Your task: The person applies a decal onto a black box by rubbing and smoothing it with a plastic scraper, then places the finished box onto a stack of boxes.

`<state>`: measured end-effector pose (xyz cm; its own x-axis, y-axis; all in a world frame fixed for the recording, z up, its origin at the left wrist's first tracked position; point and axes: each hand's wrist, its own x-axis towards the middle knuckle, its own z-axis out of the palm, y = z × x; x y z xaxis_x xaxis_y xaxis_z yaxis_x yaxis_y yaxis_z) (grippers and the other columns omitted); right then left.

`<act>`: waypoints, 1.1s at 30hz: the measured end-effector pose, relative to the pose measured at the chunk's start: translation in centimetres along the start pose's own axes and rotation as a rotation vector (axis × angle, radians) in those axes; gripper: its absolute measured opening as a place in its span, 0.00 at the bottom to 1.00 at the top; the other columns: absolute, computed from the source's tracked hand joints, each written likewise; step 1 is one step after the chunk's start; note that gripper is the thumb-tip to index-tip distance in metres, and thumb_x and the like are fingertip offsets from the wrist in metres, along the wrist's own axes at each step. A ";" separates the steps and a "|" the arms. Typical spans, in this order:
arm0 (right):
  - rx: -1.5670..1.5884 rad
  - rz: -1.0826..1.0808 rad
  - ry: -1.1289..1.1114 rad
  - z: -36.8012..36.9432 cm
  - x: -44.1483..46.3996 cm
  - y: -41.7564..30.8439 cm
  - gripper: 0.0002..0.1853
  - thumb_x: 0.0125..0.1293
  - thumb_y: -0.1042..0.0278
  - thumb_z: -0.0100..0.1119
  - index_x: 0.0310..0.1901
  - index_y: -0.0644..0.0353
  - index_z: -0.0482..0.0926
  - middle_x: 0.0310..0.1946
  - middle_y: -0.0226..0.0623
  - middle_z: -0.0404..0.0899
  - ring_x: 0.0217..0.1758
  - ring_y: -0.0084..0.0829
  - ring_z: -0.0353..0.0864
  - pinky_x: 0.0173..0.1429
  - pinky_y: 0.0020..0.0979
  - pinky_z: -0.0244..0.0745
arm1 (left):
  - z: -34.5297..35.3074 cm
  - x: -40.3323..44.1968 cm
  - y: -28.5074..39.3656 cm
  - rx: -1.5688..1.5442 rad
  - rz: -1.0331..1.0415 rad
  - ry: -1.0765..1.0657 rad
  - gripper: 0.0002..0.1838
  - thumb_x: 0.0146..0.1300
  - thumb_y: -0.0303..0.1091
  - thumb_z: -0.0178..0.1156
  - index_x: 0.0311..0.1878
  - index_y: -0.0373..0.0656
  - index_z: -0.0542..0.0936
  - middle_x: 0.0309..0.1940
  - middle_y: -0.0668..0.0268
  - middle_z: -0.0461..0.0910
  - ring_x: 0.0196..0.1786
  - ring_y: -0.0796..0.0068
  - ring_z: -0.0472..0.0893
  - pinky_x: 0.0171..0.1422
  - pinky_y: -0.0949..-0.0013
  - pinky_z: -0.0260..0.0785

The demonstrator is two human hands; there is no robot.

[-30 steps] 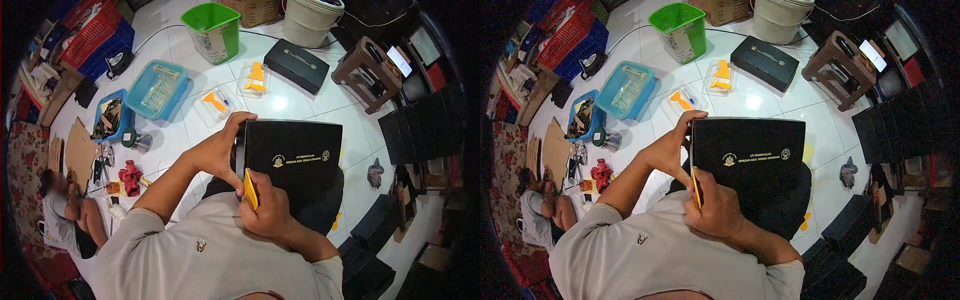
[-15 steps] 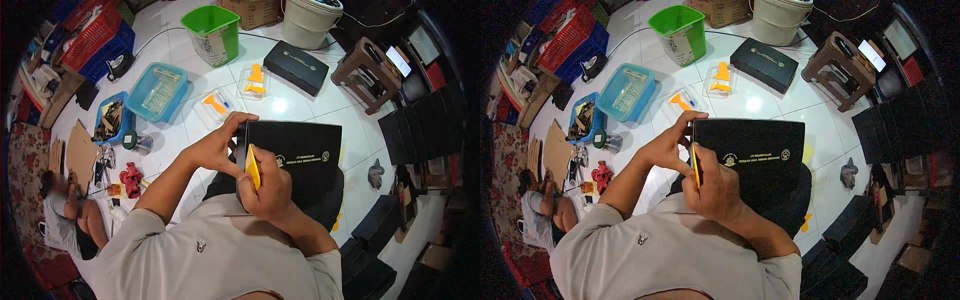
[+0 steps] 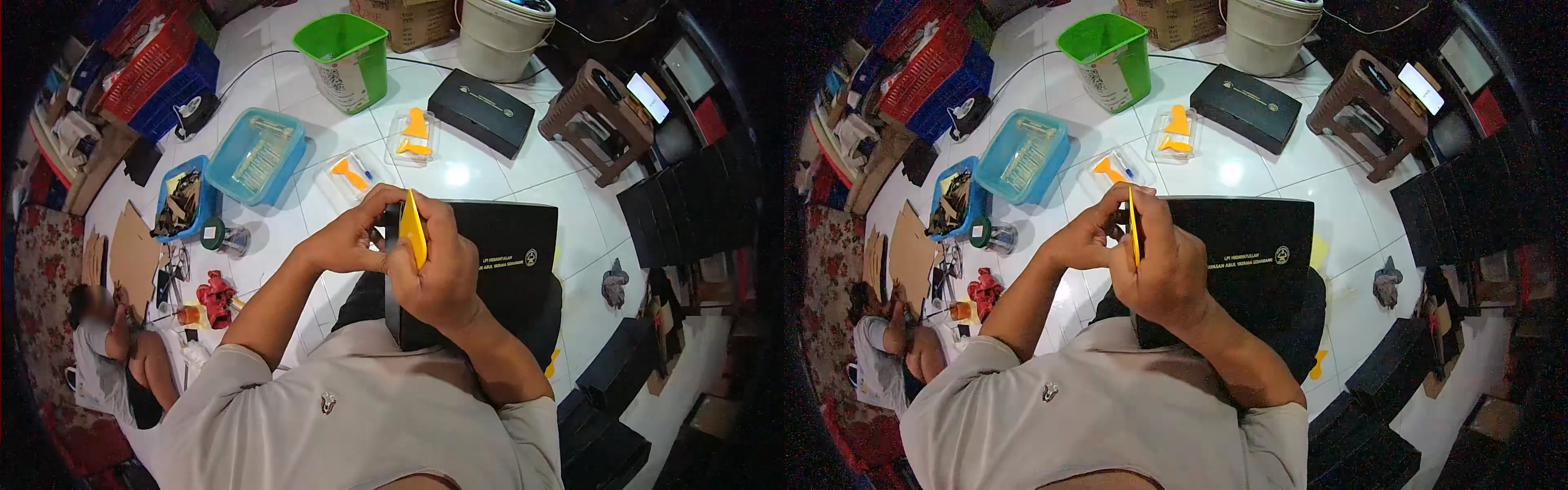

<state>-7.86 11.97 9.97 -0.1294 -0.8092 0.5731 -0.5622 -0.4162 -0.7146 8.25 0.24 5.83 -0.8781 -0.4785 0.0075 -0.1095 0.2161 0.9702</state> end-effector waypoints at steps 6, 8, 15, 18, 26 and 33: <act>-0.028 0.036 0.030 0.0 1.2 0.4 0.28 0.59 0.77 0.60 0.63 0.72 0.68 0.34 0.50 0.82 0.33 0.47 0.89 0.39 0.41 0.85 | 0.3 0.2 -2.7 -0.094 0.002 0.041 0.44 0.58 0.35 0.77 0.75 0.54 0.65 0.66 0.66 0.65 0.62 0.72 0.74 0.56 0.70 0.76; 0.045 0.013 0.089 -0.4 1.5 0.5 0.27 0.61 0.77 0.59 0.63 0.70 0.68 0.35 0.50 0.83 0.31 0.48 0.88 0.37 0.40 0.85 | 0.3 0.5 -3.3 -0.115 0.161 0.060 0.36 0.69 0.45 0.70 0.76 0.53 0.64 0.64 0.68 0.67 0.57 0.75 0.74 0.56 0.71 0.74; 0.167 0.178 0.277 -4.7 1.3 2.9 0.27 0.67 0.79 0.51 0.69 0.65 0.67 0.54 0.50 0.80 0.56 0.38 0.84 0.62 0.37 0.77 | 0.9 0.8 -4.9 -0.410 -0.052 0.129 0.33 0.77 0.66 0.50 0.73 0.53 0.66 0.56 0.74 0.74 0.48 0.81 0.75 0.52 0.71 0.70; 0.088 0.346 0.289 -7.0 1.3 5.7 0.28 0.70 0.80 0.45 0.72 0.64 0.65 0.62 0.48 0.78 0.60 0.36 0.81 0.67 0.35 0.74 | 0.8 0.9 -6.5 -0.551 -0.172 0.191 0.30 0.77 0.60 0.53 0.72 0.53 0.66 0.56 0.73 0.75 0.50 0.80 0.77 0.51 0.70 0.70; -0.663 0.607 -0.091 -12.4 -0.7 13.6 0.28 0.73 0.69 0.58 0.74 0.41 0.71 0.52 0.48 0.76 0.56 0.48 0.81 0.62 0.43 0.76 | 1.1 1.4 -10.1 -0.676 -0.169 0.317 0.29 0.69 0.54 0.57 0.69 0.51 0.69 0.55 0.70 0.76 0.53 0.74 0.79 0.54 0.68 0.71; -0.425 0.674 -0.176 -12.5 -3.3 17.2 0.23 0.75 0.49 0.60 0.67 0.45 0.78 0.49 0.48 0.76 0.54 0.47 0.81 0.63 0.41 0.75 | 0.3 0.8 -11.2 -0.731 -0.190 0.232 0.29 0.73 0.57 0.57 0.68 0.51 0.71 0.56 0.69 0.77 0.55 0.74 0.79 0.58 0.67 0.71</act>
<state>-27.35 12.65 0.82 -0.4402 -0.8976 -0.0224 -0.6757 0.3476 -0.6500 8.61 -2.37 -5.13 -0.7463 -0.6341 -0.2024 0.1568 -0.4630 0.8724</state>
